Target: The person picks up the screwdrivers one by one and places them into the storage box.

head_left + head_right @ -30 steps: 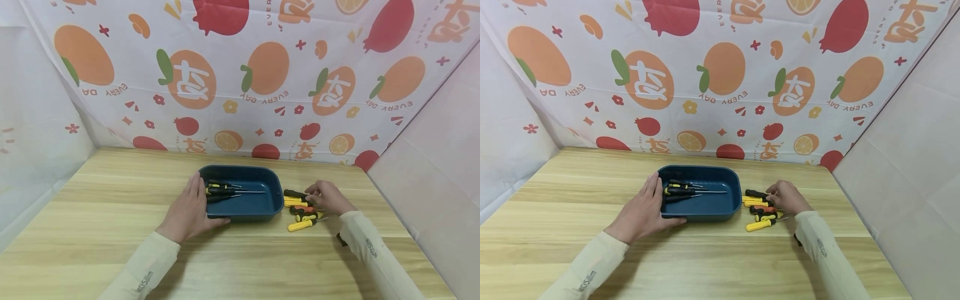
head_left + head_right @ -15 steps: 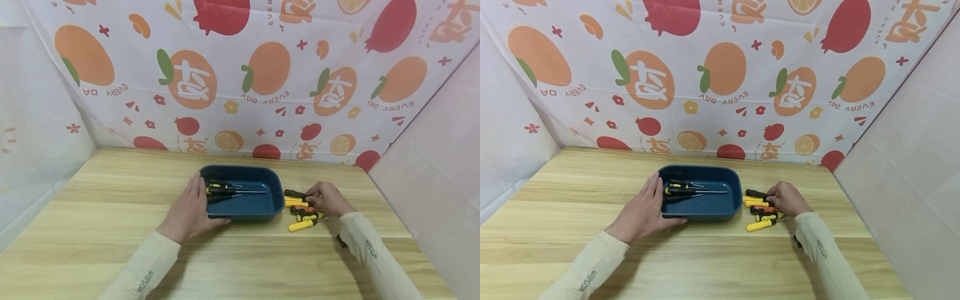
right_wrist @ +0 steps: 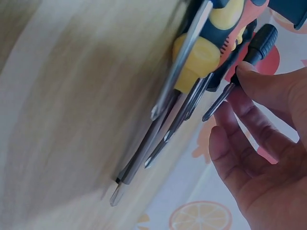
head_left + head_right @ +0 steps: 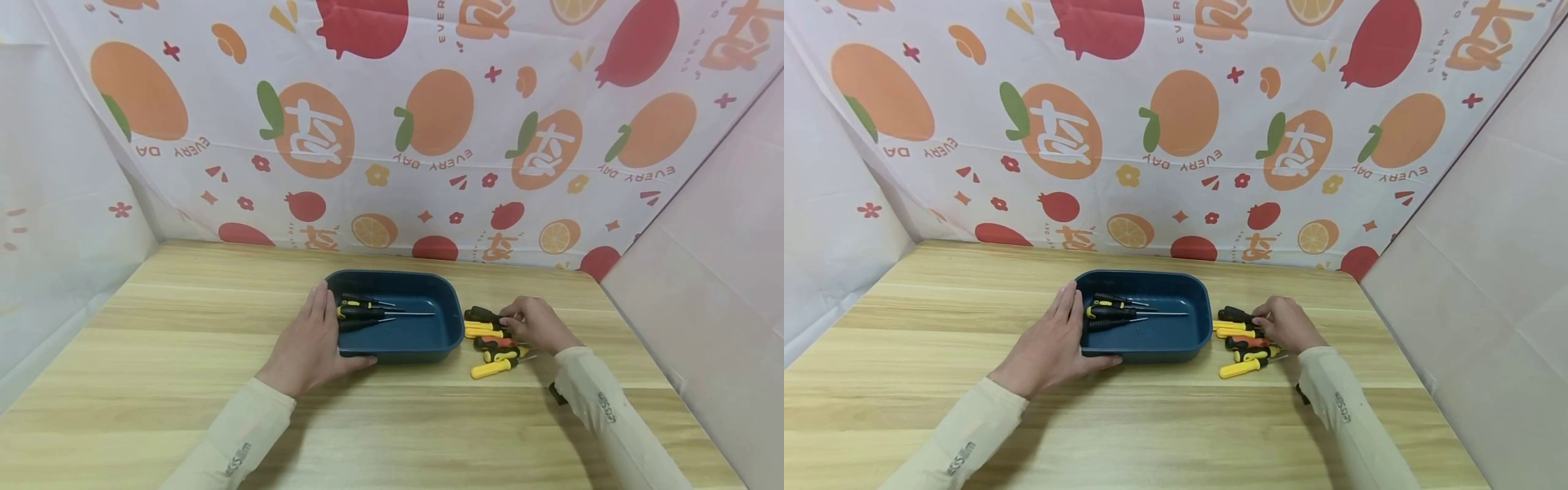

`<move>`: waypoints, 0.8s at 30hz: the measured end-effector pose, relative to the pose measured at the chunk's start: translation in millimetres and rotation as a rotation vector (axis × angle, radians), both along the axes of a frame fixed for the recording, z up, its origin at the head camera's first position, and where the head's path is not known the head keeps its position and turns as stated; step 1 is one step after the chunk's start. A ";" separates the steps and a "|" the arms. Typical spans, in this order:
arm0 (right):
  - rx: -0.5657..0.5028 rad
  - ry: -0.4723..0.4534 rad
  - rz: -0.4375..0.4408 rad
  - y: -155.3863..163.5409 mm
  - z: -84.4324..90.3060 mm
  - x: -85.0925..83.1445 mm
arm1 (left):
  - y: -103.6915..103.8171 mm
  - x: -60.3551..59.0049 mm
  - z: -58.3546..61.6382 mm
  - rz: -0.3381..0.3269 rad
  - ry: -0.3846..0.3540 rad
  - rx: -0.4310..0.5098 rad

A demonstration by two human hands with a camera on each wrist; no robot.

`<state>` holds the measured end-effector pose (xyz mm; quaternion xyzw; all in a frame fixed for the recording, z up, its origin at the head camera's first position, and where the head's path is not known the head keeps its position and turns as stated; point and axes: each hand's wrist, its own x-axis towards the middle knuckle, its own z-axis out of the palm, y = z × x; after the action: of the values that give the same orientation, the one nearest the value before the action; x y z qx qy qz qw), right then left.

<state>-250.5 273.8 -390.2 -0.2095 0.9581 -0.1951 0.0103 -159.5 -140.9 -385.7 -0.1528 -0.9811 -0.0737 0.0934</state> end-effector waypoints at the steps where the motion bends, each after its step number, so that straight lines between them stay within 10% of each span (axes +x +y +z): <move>1: -0.001 0.009 0.002 -0.3 0.4 0.0 | 0.0 -0.1 0.0 0.000 -0.001 0.001; 24: -0.096 0.154 0.031 -49.4 32.1 2.2 | 5.9 10.5 -0.3 0.025 -0.020 0.002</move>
<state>-248.2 224.4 -358.2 -0.2389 0.9422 -0.2239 -0.0706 -149.0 -135.0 -386.0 -0.1398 -0.9837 -0.0750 0.0845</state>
